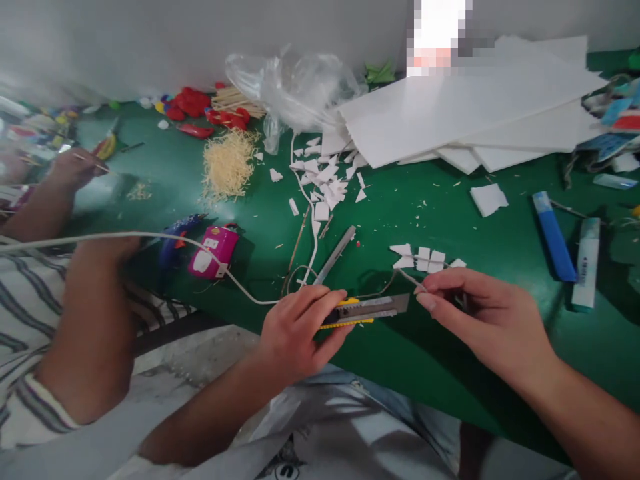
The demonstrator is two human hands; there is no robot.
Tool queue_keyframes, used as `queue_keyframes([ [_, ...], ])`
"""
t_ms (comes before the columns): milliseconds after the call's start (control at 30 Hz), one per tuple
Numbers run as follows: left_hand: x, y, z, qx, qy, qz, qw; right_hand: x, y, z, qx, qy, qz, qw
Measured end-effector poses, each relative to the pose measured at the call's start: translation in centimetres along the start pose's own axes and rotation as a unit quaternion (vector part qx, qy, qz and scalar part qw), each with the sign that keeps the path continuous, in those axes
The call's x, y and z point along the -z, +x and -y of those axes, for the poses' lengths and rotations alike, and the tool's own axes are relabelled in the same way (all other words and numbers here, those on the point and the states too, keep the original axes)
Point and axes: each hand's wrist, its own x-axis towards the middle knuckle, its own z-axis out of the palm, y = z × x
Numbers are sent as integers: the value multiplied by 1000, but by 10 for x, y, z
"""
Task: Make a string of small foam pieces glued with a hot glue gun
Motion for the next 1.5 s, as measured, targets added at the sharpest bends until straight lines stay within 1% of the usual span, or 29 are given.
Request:
queue_keyframes([
  [100,-5,3,-2,-32,72,-10,997,0,-1,1,30,-35,6,999],
  [233,-9,8,-1,-39,90,-24,995,0,-2,1,52,-56,29,997],
  [567,-5,13,1,-44,92,-48,994,2,-1,-1,8,-25,94,995],
  [633,-4,15,1,-46,90,-56,993,1,-1,-3,21,-21,91,995],
  [767,-3,17,0,-46,90,-66,993,0,-2,-8,47,9,54,997],
  [867,-2,17,0,-47,90,-67,993,1,-4,-13,31,32,26,999],
  [933,-1,17,0,-51,92,-61,993,2,-5,-15,14,59,23,998],
  [967,0,17,0,-53,92,-60,993,2,-5,-15,4,79,32,996],
  [1100,1,16,-1,-59,86,-54,993,0,-4,-12,-30,152,115,981],
  [1167,1,16,-1,-62,85,-50,993,-1,-4,-11,-42,174,145,973],
  [1367,0,16,0,-68,91,-50,992,-9,-6,-14,-68,191,176,963],
  [1500,0,16,0,-71,97,-51,991,-11,-4,-14,-84,165,184,965],
])
